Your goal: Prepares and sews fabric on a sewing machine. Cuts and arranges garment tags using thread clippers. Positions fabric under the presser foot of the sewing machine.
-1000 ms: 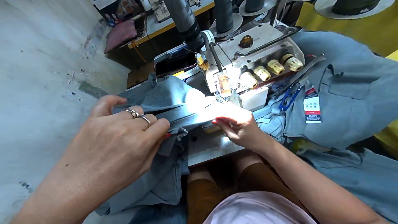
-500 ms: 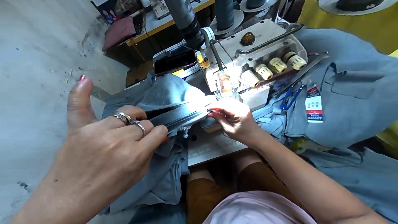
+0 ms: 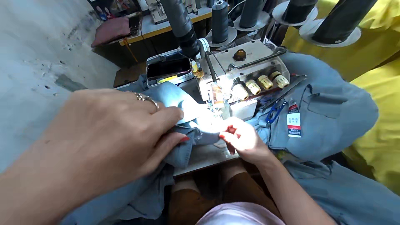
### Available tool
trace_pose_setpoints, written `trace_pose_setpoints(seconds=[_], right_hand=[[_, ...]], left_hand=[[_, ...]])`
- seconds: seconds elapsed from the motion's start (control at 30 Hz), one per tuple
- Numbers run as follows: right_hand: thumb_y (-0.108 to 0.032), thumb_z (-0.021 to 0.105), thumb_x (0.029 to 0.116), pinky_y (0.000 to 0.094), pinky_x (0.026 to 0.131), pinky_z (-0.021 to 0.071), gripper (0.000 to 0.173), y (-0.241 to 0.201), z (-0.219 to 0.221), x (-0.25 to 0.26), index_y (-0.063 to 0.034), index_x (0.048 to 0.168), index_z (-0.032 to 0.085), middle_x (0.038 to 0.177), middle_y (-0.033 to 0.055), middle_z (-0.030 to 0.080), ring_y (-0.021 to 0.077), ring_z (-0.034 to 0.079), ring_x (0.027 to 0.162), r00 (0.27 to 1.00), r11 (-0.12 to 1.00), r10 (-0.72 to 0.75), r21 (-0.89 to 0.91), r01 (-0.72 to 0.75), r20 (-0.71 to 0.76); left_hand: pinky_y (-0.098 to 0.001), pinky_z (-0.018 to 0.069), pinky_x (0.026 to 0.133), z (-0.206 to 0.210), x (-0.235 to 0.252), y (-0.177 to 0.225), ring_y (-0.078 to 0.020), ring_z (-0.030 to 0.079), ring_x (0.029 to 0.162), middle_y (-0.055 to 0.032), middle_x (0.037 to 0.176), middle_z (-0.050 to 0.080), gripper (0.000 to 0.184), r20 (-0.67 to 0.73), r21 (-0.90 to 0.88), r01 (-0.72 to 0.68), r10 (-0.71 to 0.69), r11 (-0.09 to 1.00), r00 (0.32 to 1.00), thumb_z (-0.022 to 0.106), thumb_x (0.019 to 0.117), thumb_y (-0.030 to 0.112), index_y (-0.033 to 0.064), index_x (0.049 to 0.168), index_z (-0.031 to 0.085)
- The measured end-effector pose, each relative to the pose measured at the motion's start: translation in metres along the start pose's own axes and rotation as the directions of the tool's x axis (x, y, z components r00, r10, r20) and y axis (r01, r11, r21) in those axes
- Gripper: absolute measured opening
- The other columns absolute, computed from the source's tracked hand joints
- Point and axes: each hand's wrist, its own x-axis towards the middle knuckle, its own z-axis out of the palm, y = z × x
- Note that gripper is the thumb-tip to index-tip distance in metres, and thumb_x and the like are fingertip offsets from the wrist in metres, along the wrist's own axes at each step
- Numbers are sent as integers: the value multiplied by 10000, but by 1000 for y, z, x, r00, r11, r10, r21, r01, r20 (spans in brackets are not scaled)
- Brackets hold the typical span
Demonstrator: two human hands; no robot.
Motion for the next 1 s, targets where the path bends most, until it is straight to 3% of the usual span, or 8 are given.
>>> trace_pose_setpoints(seconds=[0.1, 0.2, 0.37, 0.6, 1.0], right_hand=[[-26, 599, 962, 80, 520, 453, 183, 21, -1, -18, 11, 1138, 635, 906, -92, 674, -106, 527, 601, 1000, 998, 4, 59, -3, -22], [-27, 601, 962, 71, 559, 469, 174, 35, -1, -24, 46, 1105, 669, 927, -73, 687, -118, 541, 638, 998, 998, -48, 43, 50, -51], [-27, 623, 946, 61, 608, 484, 102, 31, 1, -28, 20, 1006, 691, 901, -78, 664, -122, 548, 685, 986, 989, -144, 21, 146, -81], [-31, 614, 959, 71, 542, 483, 60, 35, 4, -22, 2, 977, 661, 824, -98, 643, -113, 539, 605, 989, 994, -95, 33, 99, -112], [-40, 595, 972, 88, 517, 473, 64, 42, 4, 8, -8, 952, 647, 700, -117, 605, -100, 521, 540, 989, 995, -96, 19, 98, -109]], left_hand=[[-395, 370, 415, 22, 5, -15, -216, 544, 489, -14, 587, 521, 492, 50, 46, 2, -5, 999, 999, 486, 951, 545, 140, 720, 642], [-396, 352, 406, 37, 5, -26, -205, 530, 471, 5, 557, 481, 511, 95, 55, 42, -47, 998, 994, 502, 910, 600, 165, 656, 588], [-363, 341, 448, 32, 7, -24, -141, 502, 505, 47, 584, 478, 475, 60, -33, 56, -54, 998, 997, 541, 917, 597, 197, 661, 558], [-344, 351, 467, 44, 14, -28, -140, 509, 527, 52, 615, 485, 377, 44, -51, 36, -34, 998, 998, 567, 942, 516, 209, 723, 589], [-425, 361, 442, 76, 36, -17, -278, 567, 517, -74, 575, 510, 431, 19, -25, 21, -20, 999, 1000, 565, 931, 427, 85, 669, 559]])
